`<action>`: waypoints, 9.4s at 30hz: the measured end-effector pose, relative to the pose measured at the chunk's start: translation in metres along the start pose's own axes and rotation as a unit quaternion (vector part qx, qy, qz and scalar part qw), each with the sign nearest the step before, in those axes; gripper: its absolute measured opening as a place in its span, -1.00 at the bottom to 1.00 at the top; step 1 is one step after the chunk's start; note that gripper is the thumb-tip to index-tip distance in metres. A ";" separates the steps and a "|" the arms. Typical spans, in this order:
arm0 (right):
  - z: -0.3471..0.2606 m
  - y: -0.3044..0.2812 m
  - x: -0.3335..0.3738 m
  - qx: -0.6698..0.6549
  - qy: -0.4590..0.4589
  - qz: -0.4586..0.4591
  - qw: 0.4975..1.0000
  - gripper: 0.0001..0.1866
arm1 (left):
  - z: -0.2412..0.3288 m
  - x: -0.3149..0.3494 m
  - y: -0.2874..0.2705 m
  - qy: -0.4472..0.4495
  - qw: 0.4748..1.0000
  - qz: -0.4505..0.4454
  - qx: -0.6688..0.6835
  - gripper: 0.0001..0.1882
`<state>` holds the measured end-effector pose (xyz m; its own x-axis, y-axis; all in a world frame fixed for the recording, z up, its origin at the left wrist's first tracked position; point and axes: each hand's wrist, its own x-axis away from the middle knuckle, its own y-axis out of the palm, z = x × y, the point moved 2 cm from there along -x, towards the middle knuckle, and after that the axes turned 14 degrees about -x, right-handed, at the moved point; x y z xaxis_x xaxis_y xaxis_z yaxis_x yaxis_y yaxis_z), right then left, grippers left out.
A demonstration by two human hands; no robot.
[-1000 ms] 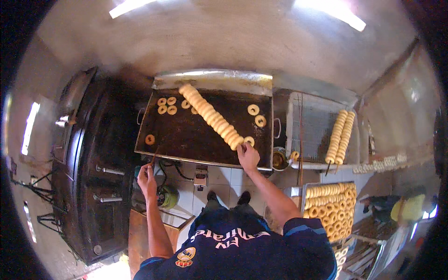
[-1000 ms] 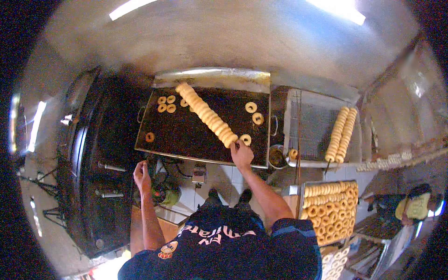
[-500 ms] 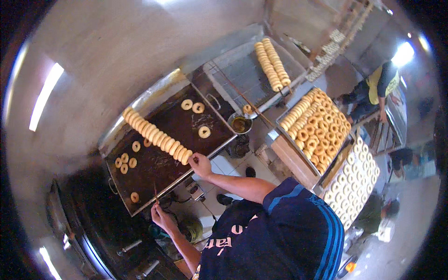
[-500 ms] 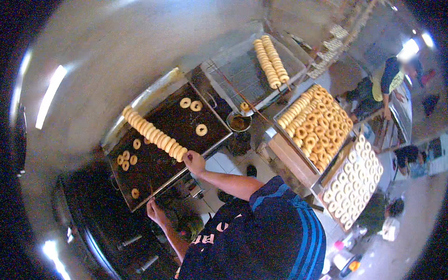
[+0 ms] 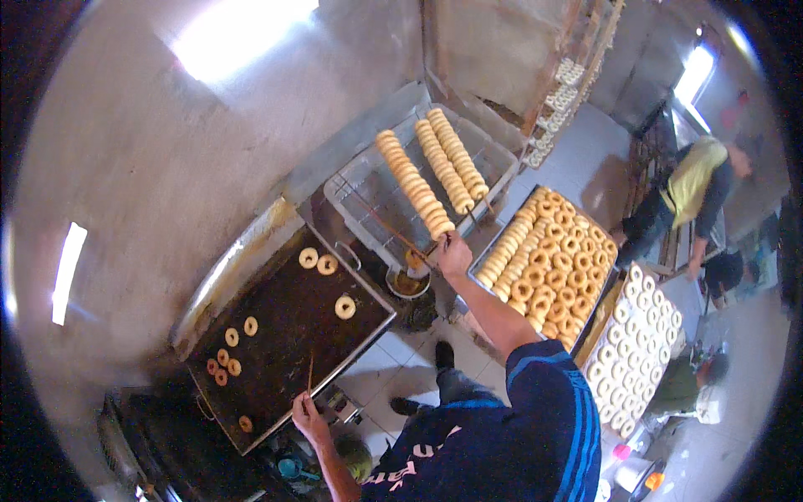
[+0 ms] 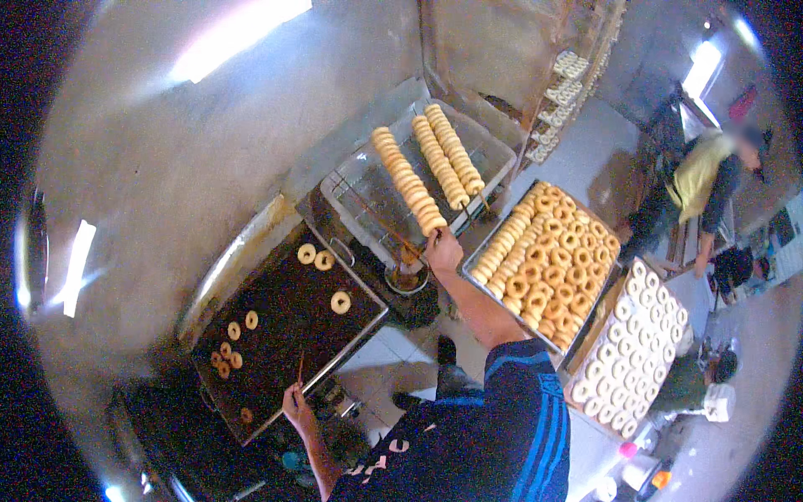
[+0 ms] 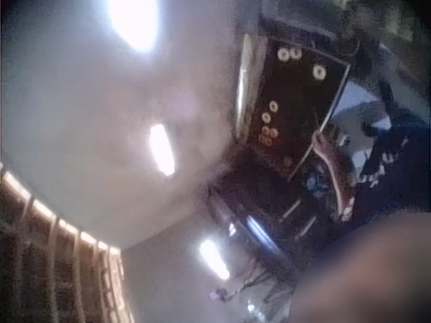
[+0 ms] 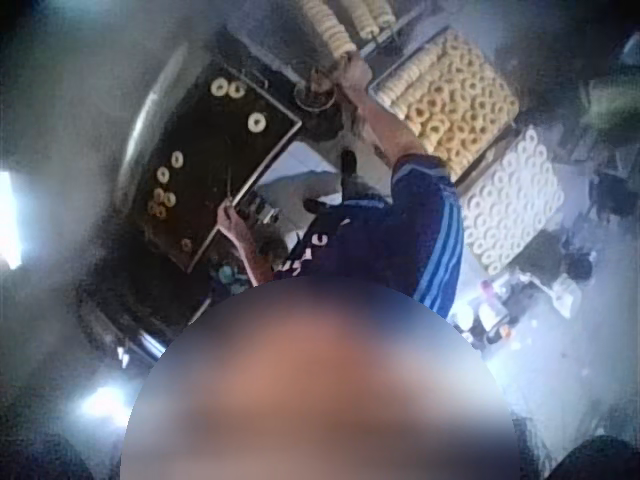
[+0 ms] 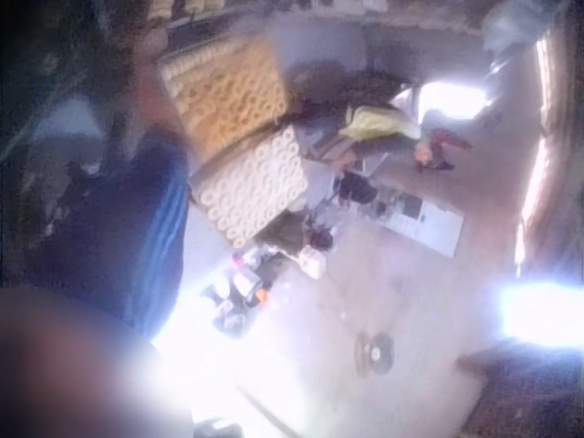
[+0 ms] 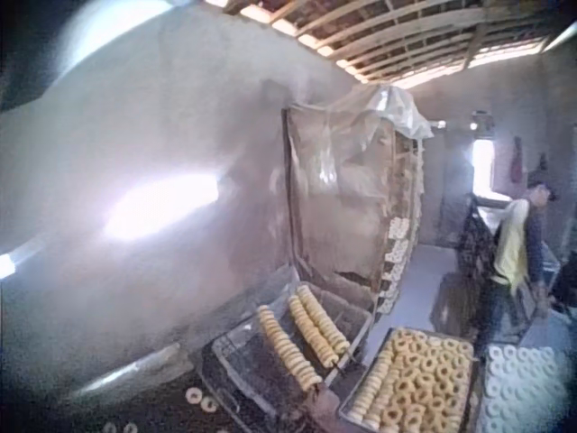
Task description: The person arranges cooked donuts on a tray and uses a long metal skewer to thread them into a spiral shape. They then transfer the assembled donut spirals to a cooling rack and load raw donut dough from a wooden board onto a griddle for cooking.
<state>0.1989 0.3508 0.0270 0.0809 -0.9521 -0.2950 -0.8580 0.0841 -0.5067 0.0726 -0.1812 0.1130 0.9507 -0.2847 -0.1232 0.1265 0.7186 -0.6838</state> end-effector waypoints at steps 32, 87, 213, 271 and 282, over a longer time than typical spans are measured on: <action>0.024 -0.011 0.041 -0.064 -0.108 -0.198 0.972 -0.64 | 0.047 -0.102 0.152 0.090 0.955 -0.221 -0.177 -0.76; -0.082 0.015 0.204 0.150 -0.028 -0.323 0.934 -0.58 | -0.053 -0.480 0.245 0.154 0.926 -0.193 -0.287 -0.79; -0.193 0.196 0.375 -0.135 -0.259 -0.645 0.706 -0.74 | -0.384 -0.225 -0.327 -0.040 0.965 -0.026 -0.256 -0.71; -0.229 0.136 0.374 0.103 -0.340 -0.560 0.749 -0.71 | -0.379 -0.222 -0.234 -0.081 0.941 -0.002 -0.329 -0.82; -0.214 0.177 0.414 -0.112 -0.247 -0.573 0.773 -0.71 | -0.405 -0.318 -0.312 -0.004 0.941 -0.052 -0.333 -0.76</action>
<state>-0.0277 -0.0913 -0.0112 0.9899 -0.1294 -0.0576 -0.1403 -0.8380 -0.5273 -0.3841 -0.5720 0.0738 0.9457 -0.3239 -0.0267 0.0159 0.1282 -0.9916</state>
